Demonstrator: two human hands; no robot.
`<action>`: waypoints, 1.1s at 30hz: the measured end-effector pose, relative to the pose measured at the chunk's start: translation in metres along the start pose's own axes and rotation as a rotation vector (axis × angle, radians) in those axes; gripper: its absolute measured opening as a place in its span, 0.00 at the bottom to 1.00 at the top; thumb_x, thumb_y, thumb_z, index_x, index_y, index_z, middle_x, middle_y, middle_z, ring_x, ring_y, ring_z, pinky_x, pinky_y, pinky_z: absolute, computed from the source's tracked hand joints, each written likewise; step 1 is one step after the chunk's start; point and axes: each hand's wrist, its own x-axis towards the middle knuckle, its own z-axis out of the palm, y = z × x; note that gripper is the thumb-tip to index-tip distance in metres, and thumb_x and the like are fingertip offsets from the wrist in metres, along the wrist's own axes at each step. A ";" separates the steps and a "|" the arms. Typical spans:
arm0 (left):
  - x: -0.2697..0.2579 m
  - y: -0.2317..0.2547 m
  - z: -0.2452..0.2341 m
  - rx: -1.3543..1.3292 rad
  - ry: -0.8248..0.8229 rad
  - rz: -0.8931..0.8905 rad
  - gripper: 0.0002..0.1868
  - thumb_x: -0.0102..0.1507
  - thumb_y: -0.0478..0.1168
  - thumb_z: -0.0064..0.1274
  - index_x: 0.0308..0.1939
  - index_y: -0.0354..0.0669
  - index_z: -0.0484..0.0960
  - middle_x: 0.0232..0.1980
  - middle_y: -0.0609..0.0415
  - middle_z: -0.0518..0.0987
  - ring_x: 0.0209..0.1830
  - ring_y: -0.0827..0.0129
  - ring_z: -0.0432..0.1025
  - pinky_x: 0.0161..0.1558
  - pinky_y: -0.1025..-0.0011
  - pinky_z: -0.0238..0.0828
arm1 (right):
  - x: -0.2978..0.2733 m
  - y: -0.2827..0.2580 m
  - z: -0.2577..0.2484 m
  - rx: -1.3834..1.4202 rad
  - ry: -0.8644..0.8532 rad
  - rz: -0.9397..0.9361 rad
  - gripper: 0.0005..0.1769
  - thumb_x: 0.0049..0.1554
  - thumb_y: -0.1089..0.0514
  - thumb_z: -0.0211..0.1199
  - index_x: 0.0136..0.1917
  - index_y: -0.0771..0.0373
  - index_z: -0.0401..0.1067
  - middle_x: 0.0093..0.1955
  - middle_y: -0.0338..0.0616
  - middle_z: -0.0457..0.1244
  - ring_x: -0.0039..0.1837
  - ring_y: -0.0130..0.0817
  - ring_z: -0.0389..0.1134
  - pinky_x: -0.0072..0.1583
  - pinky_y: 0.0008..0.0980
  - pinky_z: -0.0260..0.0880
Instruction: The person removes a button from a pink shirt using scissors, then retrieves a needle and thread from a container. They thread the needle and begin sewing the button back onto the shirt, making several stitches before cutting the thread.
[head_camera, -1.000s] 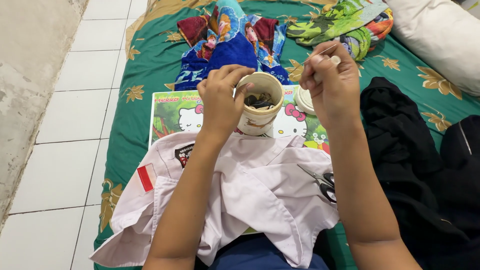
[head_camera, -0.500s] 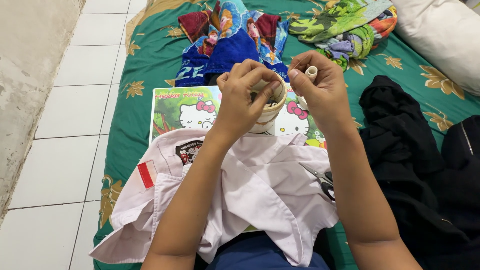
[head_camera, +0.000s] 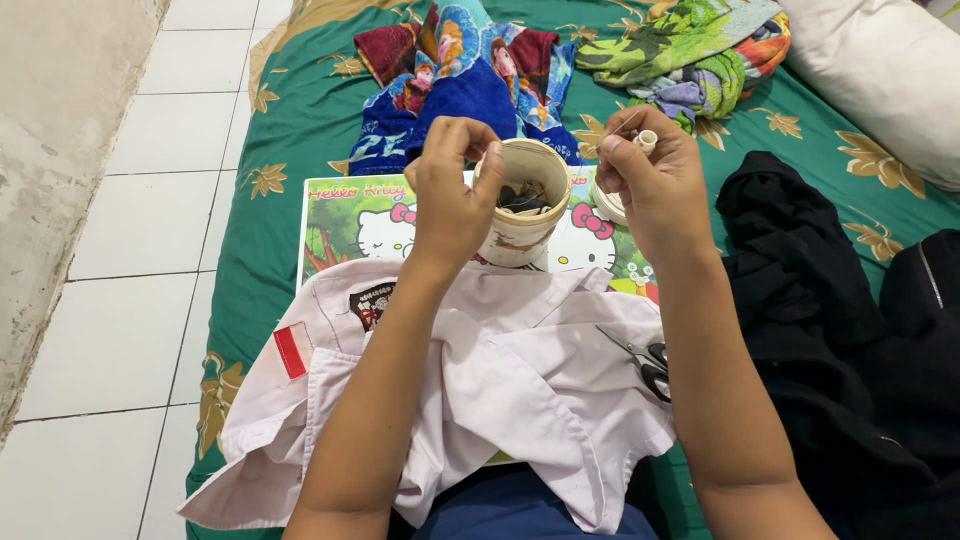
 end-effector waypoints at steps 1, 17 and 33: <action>0.000 -0.003 0.000 0.026 0.022 0.018 0.06 0.67 0.38 0.53 0.40 0.39 0.78 0.41 0.54 0.76 0.40 0.67 0.74 0.46 0.64 0.64 | 0.000 0.001 -0.003 0.000 0.004 -0.002 0.01 0.64 0.67 0.60 0.50 0.66 0.69 0.40 0.38 0.62 0.39 0.22 0.61 0.43 0.24 0.62; 0.002 -0.001 -0.003 0.174 -0.085 -0.001 0.03 0.64 0.38 0.58 0.38 0.44 0.80 0.42 0.55 0.75 0.45 0.65 0.70 0.52 0.56 0.53 | -0.007 0.017 -0.061 0.193 0.194 0.111 0.02 0.62 0.65 0.59 0.47 0.61 0.67 0.40 0.42 0.61 0.39 0.31 0.59 0.44 0.32 0.61; -0.009 0.049 0.005 -0.330 -0.357 -0.023 0.09 0.65 0.37 0.64 0.47 0.40 0.84 0.41 0.53 0.86 0.40 0.71 0.82 0.44 0.72 0.79 | -0.031 -0.014 -0.001 -0.069 -0.136 0.181 0.03 0.63 0.65 0.61 0.51 0.66 0.70 0.40 0.38 0.63 0.41 0.23 0.63 0.46 0.25 0.65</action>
